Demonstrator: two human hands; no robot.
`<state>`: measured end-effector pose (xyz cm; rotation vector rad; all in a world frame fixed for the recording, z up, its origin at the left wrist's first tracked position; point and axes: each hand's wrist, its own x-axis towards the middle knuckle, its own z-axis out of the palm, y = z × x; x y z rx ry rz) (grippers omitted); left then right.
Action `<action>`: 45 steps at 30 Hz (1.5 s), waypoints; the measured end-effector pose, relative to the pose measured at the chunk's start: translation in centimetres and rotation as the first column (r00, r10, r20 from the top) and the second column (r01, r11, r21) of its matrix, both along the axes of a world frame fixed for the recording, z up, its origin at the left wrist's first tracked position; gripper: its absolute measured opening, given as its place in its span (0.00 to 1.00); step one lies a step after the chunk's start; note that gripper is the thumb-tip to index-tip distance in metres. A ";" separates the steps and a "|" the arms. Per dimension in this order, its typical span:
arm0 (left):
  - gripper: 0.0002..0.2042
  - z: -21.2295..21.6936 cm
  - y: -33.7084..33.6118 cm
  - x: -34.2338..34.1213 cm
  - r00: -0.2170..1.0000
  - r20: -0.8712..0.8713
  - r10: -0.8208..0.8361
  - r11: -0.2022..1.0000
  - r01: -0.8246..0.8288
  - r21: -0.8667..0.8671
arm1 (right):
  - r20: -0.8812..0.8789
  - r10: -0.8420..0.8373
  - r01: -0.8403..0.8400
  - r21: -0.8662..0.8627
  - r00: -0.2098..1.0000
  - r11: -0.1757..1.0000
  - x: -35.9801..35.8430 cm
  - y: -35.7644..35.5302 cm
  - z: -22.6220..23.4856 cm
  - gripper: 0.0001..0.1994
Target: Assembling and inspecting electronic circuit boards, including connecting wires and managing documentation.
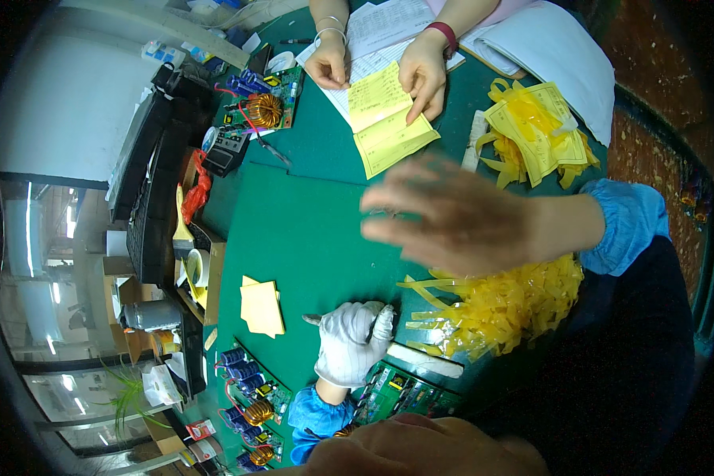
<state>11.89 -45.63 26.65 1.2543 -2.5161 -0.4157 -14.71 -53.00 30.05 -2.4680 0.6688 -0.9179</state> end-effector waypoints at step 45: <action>0.05 -0.2 -0.3 0.6 0.992 -0.126 -0.001 1.000 -0.001 -0.017 | -0.011 -0.071 0.066 -0.245 0.997 0.967 5.3 -2.3 -3.0 0.04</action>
